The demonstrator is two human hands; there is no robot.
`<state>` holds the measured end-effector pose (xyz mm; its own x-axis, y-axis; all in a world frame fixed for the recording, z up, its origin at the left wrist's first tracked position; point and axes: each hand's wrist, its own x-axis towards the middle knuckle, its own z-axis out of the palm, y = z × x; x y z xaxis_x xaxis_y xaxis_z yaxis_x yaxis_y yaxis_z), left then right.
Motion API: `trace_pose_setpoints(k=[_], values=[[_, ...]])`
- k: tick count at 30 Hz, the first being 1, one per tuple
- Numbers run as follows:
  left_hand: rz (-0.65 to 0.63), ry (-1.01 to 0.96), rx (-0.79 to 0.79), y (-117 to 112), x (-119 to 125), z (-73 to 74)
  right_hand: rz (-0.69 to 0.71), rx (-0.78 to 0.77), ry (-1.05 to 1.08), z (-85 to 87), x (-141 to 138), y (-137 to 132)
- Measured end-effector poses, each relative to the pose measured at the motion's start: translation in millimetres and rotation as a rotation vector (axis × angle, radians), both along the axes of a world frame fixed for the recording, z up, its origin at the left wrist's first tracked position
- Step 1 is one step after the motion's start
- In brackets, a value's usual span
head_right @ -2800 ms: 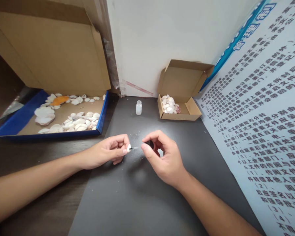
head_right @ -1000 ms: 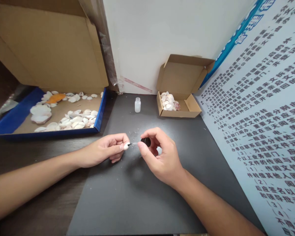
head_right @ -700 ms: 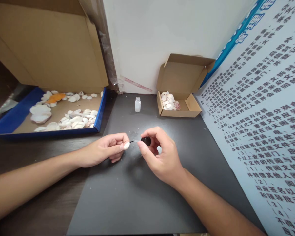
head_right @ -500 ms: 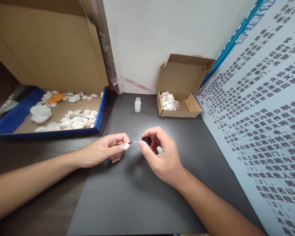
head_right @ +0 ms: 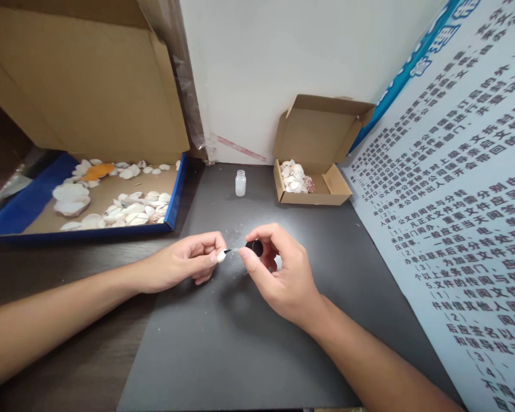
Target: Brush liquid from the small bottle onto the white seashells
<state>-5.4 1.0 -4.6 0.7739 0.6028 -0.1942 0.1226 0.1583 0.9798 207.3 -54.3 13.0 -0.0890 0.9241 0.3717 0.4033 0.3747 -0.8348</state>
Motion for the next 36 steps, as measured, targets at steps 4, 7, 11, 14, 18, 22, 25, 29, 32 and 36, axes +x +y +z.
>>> trace_pose_setpoints(k=[4, 7, 11, 14, 18, 22, 25, 29, 32, 36], values=[[0.001, -0.017, -0.001, -0.2, -0.2, -1.3, 0.016, -0.009, 0.005, -0.4, -0.3, 0.5], [0.001, -0.013, 0.002, -0.3, -0.3, -1.4, -0.009, 0.039, -0.032, -1.8, 0.1, 0.2], [-0.002, -0.019, 0.006, -0.2, -0.2, -0.5, 0.028, 0.053, -0.030, -3.0, 0.0, -0.8], [0.004, -0.014, 0.006, -0.2, 0.0, 0.3, 0.010, 0.086, -0.057, -2.6, -1.0, -0.9], [0.010, -0.007, 0.002, -0.3, 0.2, 0.2, 0.007, 0.099, -0.057, -1.7, -1.7, -0.8], [0.005, -0.002, 0.015, 0.1, -0.3, -1.3, -0.031, 0.101, -0.060, -1.2, -1.3, -0.5], [0.004, -0.007, 0.011, 0.3, -0.6, -1.7, 0.009, 0.059, -0.001, -1.3, -0.7, -0.5], [0.006, 0.001, 0.007, 0.4, -0.7, -2.4, 0.011, 0.060, -0.008, -1.8, -0.1, -1.0], [0.006, -0.007, 0.010, 0.5, -1.1, -3.8, 0.013, 0.029, 0.034, -1.5, -0.4, -0.8], [0.008, 0.006, 0.014, 0.4, -1.5, -3.2, -0.028, 0.021, 0.018, -0.6, -1.4, -0.4]])
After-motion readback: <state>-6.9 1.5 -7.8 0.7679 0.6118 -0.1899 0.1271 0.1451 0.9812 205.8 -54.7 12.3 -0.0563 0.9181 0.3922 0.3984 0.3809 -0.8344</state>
